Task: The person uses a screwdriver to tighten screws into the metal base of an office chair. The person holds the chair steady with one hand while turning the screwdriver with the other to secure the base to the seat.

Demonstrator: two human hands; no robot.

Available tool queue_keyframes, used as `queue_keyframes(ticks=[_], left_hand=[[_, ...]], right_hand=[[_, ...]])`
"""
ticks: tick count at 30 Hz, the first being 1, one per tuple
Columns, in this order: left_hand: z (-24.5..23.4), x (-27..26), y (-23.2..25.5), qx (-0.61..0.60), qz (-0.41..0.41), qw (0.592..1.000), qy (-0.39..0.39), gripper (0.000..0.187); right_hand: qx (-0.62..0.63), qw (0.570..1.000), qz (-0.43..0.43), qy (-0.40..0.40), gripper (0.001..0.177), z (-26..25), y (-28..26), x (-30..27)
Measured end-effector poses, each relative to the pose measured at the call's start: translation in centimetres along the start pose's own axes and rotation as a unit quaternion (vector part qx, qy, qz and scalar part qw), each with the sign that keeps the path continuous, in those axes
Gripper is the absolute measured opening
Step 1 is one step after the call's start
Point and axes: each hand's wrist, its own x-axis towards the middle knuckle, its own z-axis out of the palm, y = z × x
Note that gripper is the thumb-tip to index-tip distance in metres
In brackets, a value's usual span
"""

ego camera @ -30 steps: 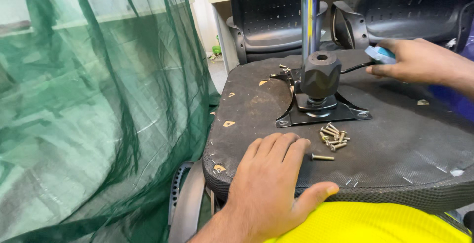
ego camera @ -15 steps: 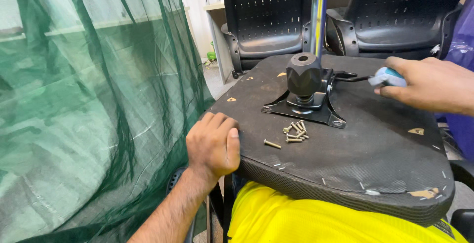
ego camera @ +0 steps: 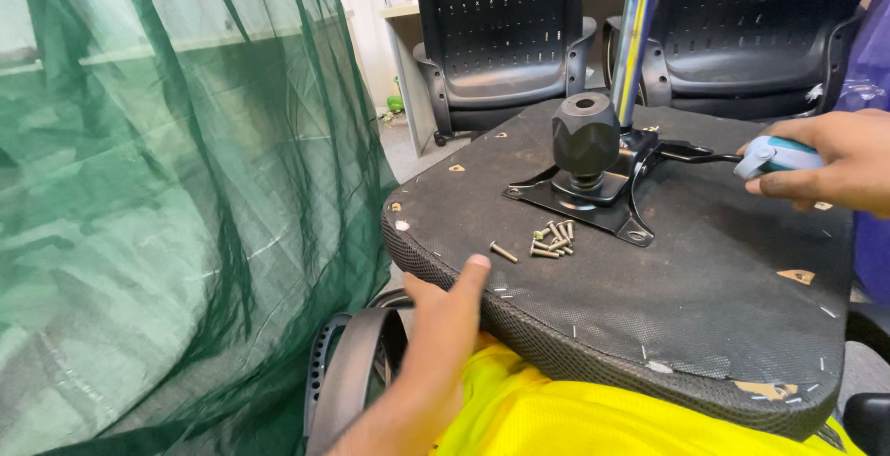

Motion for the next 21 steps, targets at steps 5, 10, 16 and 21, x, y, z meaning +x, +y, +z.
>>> queue_keyframes(ticks=[5,10,16,21], left_hand=[[2.5,-2.4,2.7,0.001,-0.114,0.993,-0.010,0.121],[1.3,0.5,4.8,-0.008,-0.076,0.997,-0.003,0.097],[-1.8,7.2,6.8,0.045,-0.048,0.998,0.013,0.074],[-5.3,11.1,7.6,-0.036,-0.020,0.995,-0.093,0.052]], right_hand=[[0.071,0.995,0.043,-0.051,0.058,-1.5,-0.2,0.2],[0.192,0.974,0.035,-0.117,0.057,-3.7,-3.8,-1.4],[0.279,0.930,0.085,-0.224,0.042,-5.3,-8.2,-1.9],[0.348,0.896,0.105,-0.254,0.039,-4.8,-10.9,-4.5]])
